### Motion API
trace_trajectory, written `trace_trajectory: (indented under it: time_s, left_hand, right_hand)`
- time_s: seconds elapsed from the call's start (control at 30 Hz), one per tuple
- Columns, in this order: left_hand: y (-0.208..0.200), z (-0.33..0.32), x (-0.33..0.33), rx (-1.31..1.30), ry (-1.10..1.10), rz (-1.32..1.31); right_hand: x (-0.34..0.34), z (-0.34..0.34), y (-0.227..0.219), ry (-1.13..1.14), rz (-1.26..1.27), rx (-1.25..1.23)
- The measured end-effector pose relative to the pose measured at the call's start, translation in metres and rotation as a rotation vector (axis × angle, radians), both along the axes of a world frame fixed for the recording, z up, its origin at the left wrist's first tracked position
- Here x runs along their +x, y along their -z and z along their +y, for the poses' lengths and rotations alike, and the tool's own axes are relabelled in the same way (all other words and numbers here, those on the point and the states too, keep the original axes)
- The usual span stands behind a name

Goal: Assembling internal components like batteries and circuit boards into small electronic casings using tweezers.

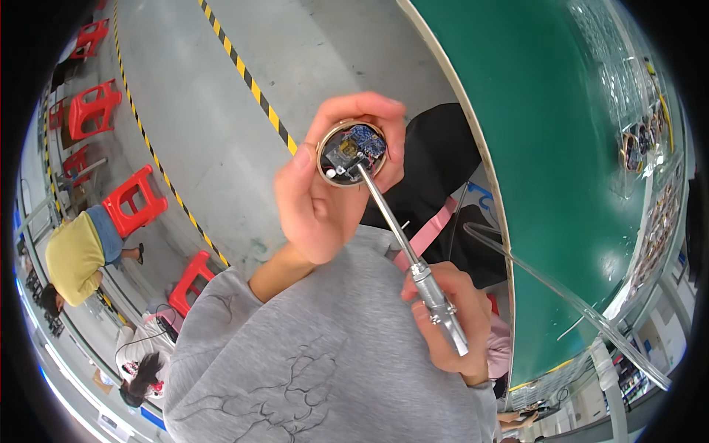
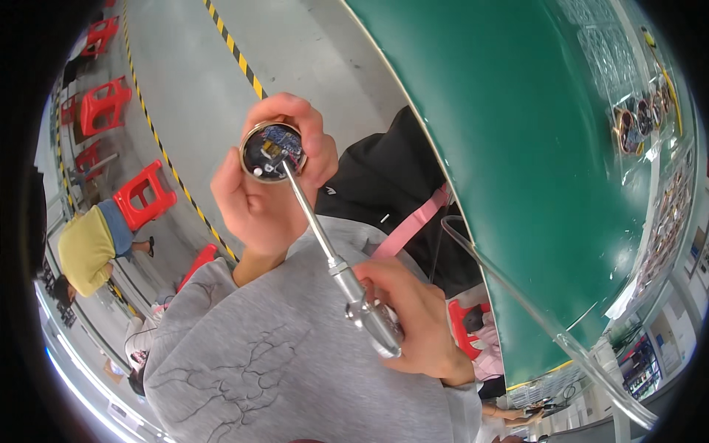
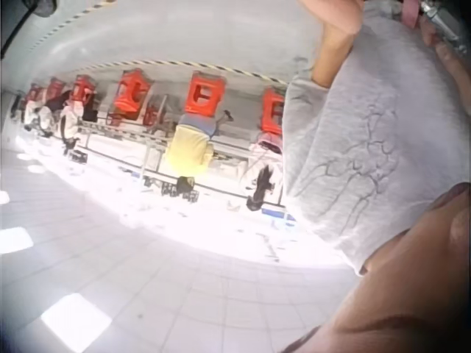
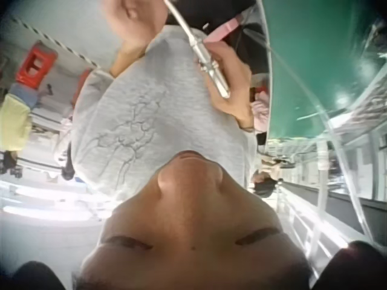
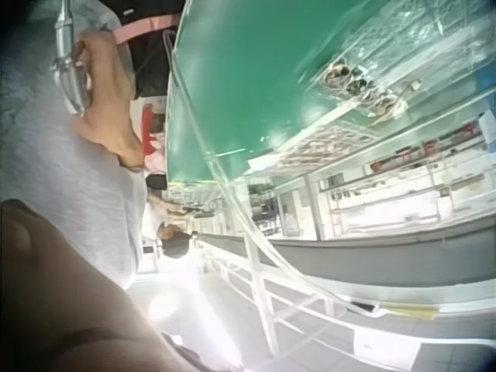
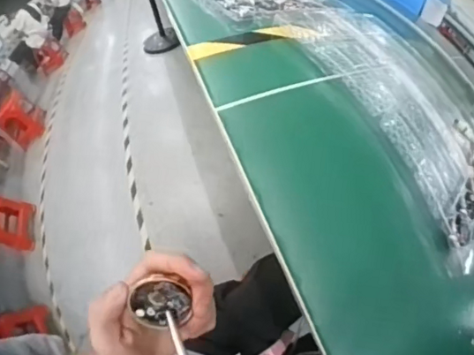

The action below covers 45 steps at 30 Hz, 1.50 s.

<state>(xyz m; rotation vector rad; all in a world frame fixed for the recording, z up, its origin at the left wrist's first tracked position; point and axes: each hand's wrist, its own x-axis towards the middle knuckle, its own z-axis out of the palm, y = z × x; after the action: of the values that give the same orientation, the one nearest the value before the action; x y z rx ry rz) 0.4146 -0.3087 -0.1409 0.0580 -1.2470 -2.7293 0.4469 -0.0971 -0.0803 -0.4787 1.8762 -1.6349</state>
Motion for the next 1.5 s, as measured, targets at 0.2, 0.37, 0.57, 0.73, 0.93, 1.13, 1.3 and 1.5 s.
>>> trace_trajectory:
  time_s: [0.2, 0.37, 0.57, 0.73, 0.93, 1.13, 1.3, 1.5]
  left_hand:
    - [-0.005, 0.018, 0.0, -0.131, -0.117, 0.028]
    - [0.001, 0.02, 0.0, -0.428, -0.216, 0.019]
    - [0.015, 0.018, -0.002, -0.56, -0.348, -0.018]
    - [0.063, -0.008, -0.008, -0.592, -0.462, -0.202]
    - [0.14, -0.069, 0.002, -0.329, -0.543, -0.413]
    - [0.143, -0.078, 0.017, -0.219, -0.584, -0.397]
    - [0.142, -0.082, 0.021, -0.303, -0.549, -0.348]
    - [0.118, -0.074, 0.017, -0.834, -0.522, -0.333]
  right_hand:
    - [0.003, 0.001, 0.003, 0.051, 0.07, -0.013]
    - [0.004, -0.002, 0.006, 0.067, 0.083, 0.0]
    - [0.0, -0.012, 0.013, 0.04, 0.055, -0.007]
    - [-0.012, -0.055, 0.047, 0.047, 0.108, 0.089]
    - [-0.018, -0.114, 0.12, -0.092, 0.138, 0.245]
    - [-0.005, -0.117, 0.118, -0.11, 0.116, 0.217]
    - [-0.004, -0.108, 0.11, -0.133, 0.116, 0.21]
    - [0.017, 0.006, 0.031, -0.054, -0.053, 0.157]
